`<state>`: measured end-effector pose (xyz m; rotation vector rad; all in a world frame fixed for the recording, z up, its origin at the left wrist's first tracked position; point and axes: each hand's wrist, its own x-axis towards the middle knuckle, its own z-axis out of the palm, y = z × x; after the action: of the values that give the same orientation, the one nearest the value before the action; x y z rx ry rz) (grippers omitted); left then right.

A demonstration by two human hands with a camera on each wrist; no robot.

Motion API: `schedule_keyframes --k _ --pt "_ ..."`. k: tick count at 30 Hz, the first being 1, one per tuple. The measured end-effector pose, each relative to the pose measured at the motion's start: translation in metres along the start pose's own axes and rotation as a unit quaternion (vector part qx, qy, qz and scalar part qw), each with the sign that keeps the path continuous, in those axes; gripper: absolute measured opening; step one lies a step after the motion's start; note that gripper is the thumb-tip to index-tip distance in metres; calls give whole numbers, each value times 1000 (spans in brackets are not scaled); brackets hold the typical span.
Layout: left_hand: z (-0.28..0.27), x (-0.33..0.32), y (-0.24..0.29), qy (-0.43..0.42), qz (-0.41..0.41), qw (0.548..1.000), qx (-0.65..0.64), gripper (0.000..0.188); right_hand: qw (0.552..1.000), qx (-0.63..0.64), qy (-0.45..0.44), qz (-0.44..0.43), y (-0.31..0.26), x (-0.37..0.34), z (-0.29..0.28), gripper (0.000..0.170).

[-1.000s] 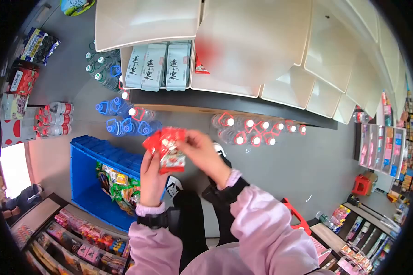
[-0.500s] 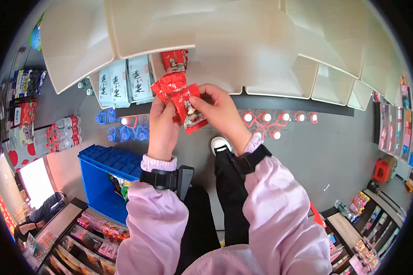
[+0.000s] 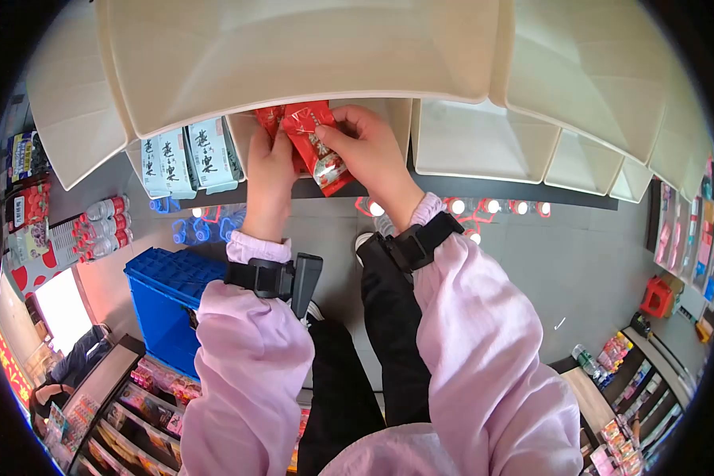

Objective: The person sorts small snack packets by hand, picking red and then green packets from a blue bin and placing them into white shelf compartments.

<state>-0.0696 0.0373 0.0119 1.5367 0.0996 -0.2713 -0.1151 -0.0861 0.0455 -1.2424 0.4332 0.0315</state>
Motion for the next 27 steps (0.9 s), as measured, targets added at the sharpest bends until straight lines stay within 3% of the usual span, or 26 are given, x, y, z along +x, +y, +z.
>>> schedule_keyframes --k 6,11,14,17,20,23,26,27 --pt "-21 15 13 -13 66 985 157 18 1000 -1 27 -12 -1 7 -14 16" --pt "-17 17 10 28 171 907 383 21 998 7 58 14 1 2 -18 16" --pt "-8 3 13 57 162 889 425 29 998 -17 62 3 5 -1 -15 15" --pt "-6 -16 16 85 206 882 414 37 997 -38 63 -6 8 0 -9 15" --pt "-11 -24 19 12 203 871 448 43 996 -52 73 -8 12 4 -7 16" --pt "-17 -14 12 -100 210 887 398 46 995 -36 92 -15 16 7 -7 18" --pt "-24 -5 7 -119 271 788 540 43 995 -17 99 -8 12 7 -8 19" --pt "-24 -5 5 -101 263 778 561 42 995 -13 99 -3 11 7 -10 19"
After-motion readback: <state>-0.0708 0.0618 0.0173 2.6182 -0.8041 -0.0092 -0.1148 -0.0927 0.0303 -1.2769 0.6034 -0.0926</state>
